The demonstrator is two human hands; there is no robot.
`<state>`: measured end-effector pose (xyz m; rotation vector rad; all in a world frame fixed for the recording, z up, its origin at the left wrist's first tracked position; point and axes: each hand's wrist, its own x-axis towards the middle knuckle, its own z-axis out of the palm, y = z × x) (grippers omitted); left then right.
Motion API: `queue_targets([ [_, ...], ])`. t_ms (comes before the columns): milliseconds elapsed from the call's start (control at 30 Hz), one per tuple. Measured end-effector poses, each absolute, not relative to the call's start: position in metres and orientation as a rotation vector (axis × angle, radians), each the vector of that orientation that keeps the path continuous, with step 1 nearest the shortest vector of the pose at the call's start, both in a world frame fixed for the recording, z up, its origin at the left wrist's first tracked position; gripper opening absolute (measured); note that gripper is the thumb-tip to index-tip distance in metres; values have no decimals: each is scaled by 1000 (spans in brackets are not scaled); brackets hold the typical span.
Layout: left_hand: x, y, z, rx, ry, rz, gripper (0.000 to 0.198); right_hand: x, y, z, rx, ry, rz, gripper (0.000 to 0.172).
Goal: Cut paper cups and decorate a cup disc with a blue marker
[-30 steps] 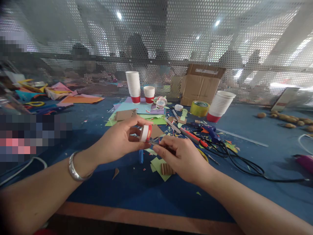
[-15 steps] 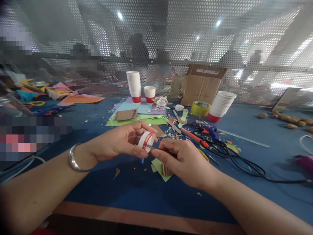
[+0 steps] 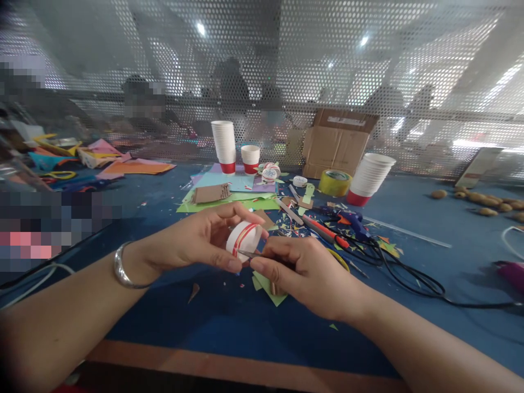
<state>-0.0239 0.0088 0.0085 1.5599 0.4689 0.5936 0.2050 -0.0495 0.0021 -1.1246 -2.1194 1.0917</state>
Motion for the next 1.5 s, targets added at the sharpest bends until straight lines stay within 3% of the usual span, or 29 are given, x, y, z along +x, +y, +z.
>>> queue_targets([
  [567, -24, 14, 4, 1789, 607, 775, 52, 212, -42, 3, -1259, -2056, 932, 49],
  [1500, -22, 8, 3, 2162, 641, 852, 46, 212, -39, 1, -1215, -2031, 1031, 49],
])
